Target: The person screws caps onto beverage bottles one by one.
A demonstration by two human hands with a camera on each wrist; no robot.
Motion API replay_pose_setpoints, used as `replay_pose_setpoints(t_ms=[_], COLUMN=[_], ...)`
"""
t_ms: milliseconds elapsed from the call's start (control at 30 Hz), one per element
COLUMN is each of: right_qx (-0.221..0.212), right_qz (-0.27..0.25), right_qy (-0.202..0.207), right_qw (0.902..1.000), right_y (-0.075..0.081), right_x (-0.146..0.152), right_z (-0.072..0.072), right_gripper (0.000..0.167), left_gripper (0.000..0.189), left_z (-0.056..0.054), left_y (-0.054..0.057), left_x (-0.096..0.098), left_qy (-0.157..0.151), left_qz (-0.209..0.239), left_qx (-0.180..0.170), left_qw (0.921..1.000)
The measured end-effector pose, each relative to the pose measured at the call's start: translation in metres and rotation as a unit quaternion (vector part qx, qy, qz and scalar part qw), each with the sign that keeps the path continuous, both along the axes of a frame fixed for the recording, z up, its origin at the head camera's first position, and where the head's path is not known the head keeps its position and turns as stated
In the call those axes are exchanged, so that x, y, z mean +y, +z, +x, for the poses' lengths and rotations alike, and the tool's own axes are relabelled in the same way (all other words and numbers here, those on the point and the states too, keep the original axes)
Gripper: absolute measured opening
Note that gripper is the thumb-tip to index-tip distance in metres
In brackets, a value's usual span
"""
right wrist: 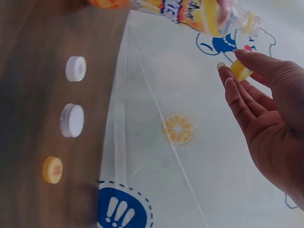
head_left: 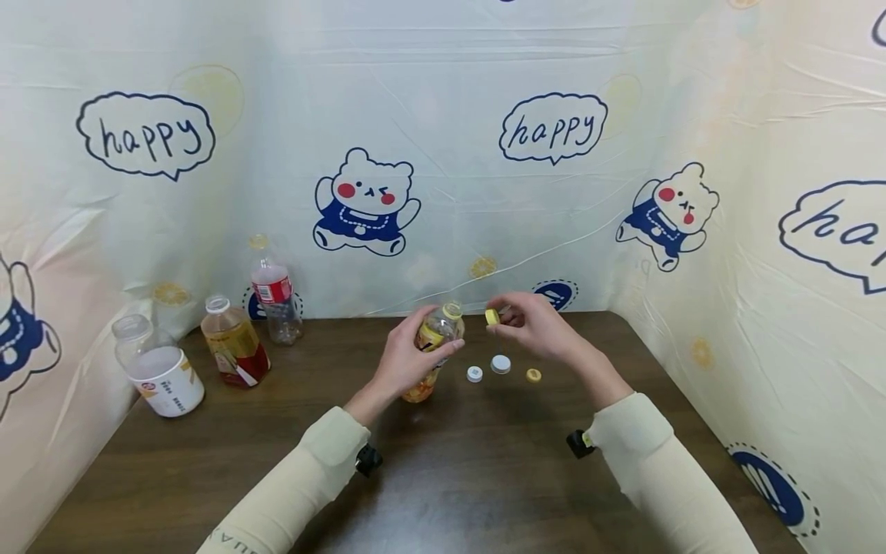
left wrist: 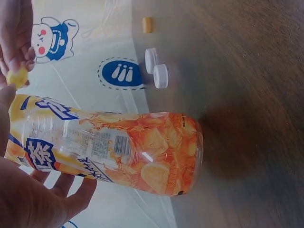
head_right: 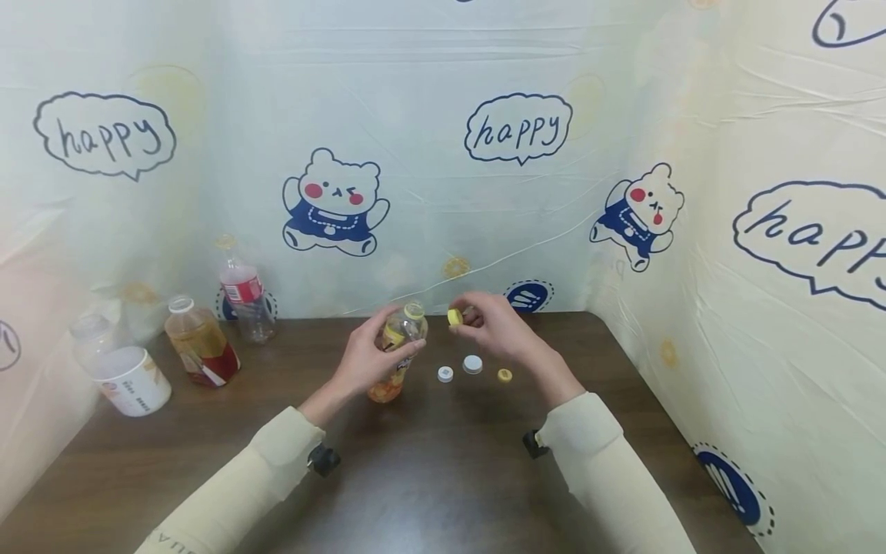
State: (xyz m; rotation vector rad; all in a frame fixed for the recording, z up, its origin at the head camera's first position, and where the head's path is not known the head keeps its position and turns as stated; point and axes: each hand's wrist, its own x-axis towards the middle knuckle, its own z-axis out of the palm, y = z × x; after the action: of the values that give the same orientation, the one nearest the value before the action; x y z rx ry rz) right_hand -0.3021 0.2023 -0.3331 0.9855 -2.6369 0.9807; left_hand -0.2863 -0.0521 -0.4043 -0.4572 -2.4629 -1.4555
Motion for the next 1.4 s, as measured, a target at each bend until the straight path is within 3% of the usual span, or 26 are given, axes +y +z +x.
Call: replay_pose_setpoints(t_ms=[567,967,1400], right_qx=[-0.007,-0.023,-0.025], right_qz=[0.002,0.050,0.075], right_qy=[0.021,0.055,0.075], right_qw=[0.9998,0.9969,0.9940], right_y=[0.029,0.044,0.043], right_x=[-0.014,-0.024,-0.036], right_z=[0.000,-0.001,-0.007], right_gripper=[0.022,0.029,0.031], left_gripper=[0.065,0.067,0.067], left_z=[0.000,0.001,0.003], left_y=[-0.001,-0.004,-0.004], left_x=[0.003,0.004,0.006], left_qy=[-0.002,-0.004,-0.010], left_qz=[0.008,-0.002,-0.004], left_qx=[0.008,0.005,0.006], left_qw=[0.9999,1.0000,0.9999])
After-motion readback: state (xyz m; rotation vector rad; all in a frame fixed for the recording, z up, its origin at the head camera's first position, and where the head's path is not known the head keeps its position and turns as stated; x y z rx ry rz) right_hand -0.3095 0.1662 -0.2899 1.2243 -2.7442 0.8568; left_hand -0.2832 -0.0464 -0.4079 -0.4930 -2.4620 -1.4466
